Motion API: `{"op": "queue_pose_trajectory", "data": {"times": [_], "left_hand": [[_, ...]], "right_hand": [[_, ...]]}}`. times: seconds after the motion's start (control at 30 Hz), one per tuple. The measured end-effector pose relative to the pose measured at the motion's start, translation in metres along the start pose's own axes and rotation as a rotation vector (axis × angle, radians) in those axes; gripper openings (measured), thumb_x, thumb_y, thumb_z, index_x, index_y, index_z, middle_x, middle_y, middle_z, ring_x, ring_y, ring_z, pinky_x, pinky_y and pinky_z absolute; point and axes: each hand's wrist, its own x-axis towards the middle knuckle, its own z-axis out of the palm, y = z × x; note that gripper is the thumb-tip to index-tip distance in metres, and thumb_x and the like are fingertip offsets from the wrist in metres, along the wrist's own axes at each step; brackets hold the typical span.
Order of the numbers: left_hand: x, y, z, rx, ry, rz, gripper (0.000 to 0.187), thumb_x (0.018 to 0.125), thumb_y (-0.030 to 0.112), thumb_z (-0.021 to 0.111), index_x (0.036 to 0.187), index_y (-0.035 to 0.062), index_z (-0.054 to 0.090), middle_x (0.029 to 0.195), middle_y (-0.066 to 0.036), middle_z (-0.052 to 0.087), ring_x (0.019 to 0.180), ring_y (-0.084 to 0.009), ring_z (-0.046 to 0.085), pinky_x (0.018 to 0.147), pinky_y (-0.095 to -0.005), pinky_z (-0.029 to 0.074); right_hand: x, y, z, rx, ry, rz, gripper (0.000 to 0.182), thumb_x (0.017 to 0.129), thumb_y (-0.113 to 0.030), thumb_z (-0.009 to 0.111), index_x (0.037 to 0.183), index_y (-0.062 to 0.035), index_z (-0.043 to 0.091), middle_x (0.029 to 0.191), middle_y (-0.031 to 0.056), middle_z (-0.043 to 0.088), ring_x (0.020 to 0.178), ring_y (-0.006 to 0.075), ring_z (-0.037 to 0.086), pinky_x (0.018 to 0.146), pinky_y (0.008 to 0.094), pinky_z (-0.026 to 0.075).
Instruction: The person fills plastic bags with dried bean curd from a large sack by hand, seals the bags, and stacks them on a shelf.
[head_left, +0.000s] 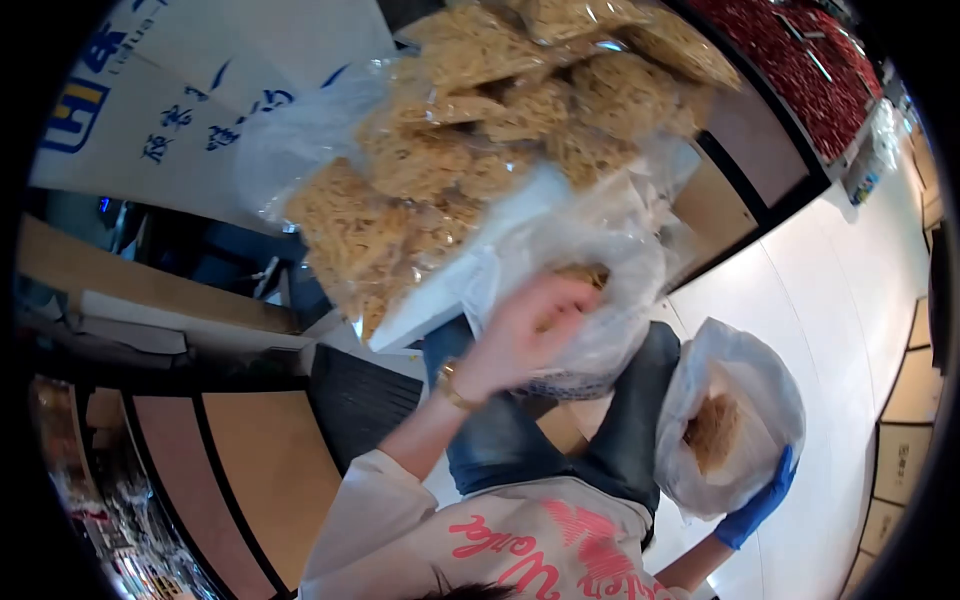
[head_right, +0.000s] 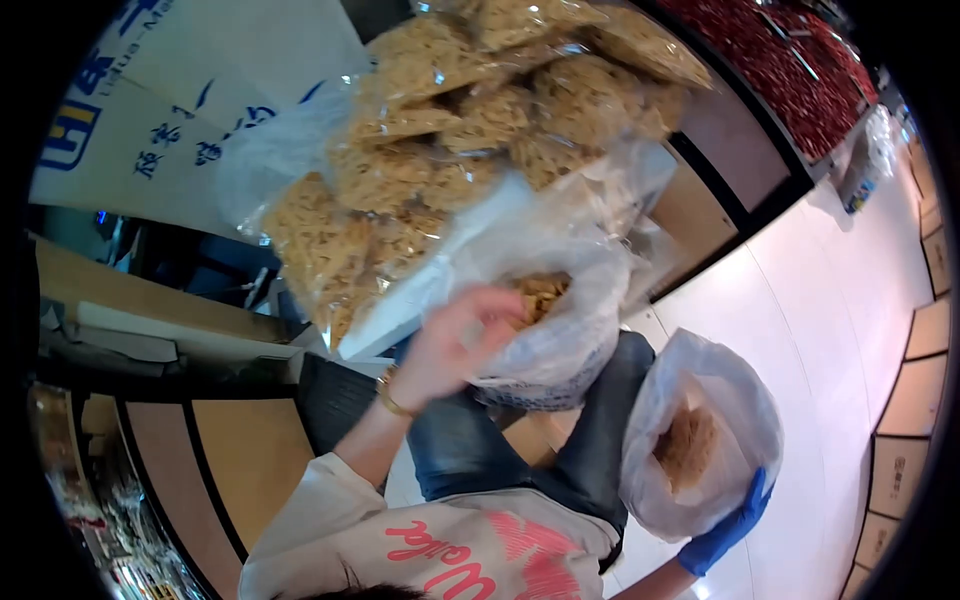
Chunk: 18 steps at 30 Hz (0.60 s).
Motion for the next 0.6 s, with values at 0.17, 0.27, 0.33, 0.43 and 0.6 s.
{"op": "queue_pose_trajectory", "data": {"times": [0.17,0.27,0.33,0.43,0.6], "left_hand": [[0.087,-0.038,-0.114,-0.018,0.619,0.062,0.042,0.078,0.011,0.069,0.115,0.0033,0.050,0.110,-0.009,0.052,0.106,-0.0192,0.049,0.089,-0.0300,0.041],[0.143,-0.026,-0.128,0.474,0.591,0.211,0.052,0.075,0.022,0.073,0.117,0.0019,0.048,0.114,-0.015,0.051,0.110,-0.0285,0.047,0.096,-0.0366,0.037],[0.173,-0.021,-0.130,0.527,0.515,0.257,0.058,0.074,0.025,0.073,0.120,0.0016,0.046,0.120,-0.018,0.047,0.114,-0.0321,0.044,0.099,-0.0385,0.035],[0.225,-0.018,-0.108,0.758,0.415,0.307,0.068,0.073,0.030,0.074,0.126,0.0009,0.042,0.132,-0.021,0.039,0.122,-0.0371,0.038,0.102,-0.0410,0.033],[0.263,-0.013,-0.081,1.172,0.264,0.197,0.082,0.070,0.030,0.075,0.138,0.0116,0.032,0.143,-0.018,0.026,0.129,-0.0377,0.030,0.103,-0.0426,0.035]], "right_hand": [[0.004,0.000,0.017,0.064,-0.091,-0.027,0.043,0.090,-0.024,0.052,0.123,0.0039,0.049,0.119,0.0129,0.054,0.108,0.0213,0.052,0.096,0.0322,0.039],[-0.001,-0.004,0.027,0.082,-0.066,-0.039,0.043,0.087,-0.020,0.054,0.123,0.0036,0.049,0.119,0.0135,0.054,0.108,0.0229,0.052,0.096,0.0336,0.039],[-0.003,-0.006,0.025,0.116,-0.065,-0.023,0.043,0.086,-0.018,0.055,0.123,0.0033,0.049,0.118,0.0134,0.054,0.107,0.0226,0.052,0.095,0.0335,0.039],[-0.007,-0.007,0.026,0.175,-0.069,0.006,0.044,0.084,-0.015,0.057,0.124,0.0030,0.049,0.117,0.0133,0.055,0.106,0.0229,0.053,0.094,0.0339,0.041],[-0.005,-0.010,0.025,0.196,-0.042,0.001,0.046,0.083,-0.016,0.058,0.125,0.0029,0.048,0.117,0.0135,0.055,0.105,0.0230,0.054,0.093,0.0335,0.042]]}}
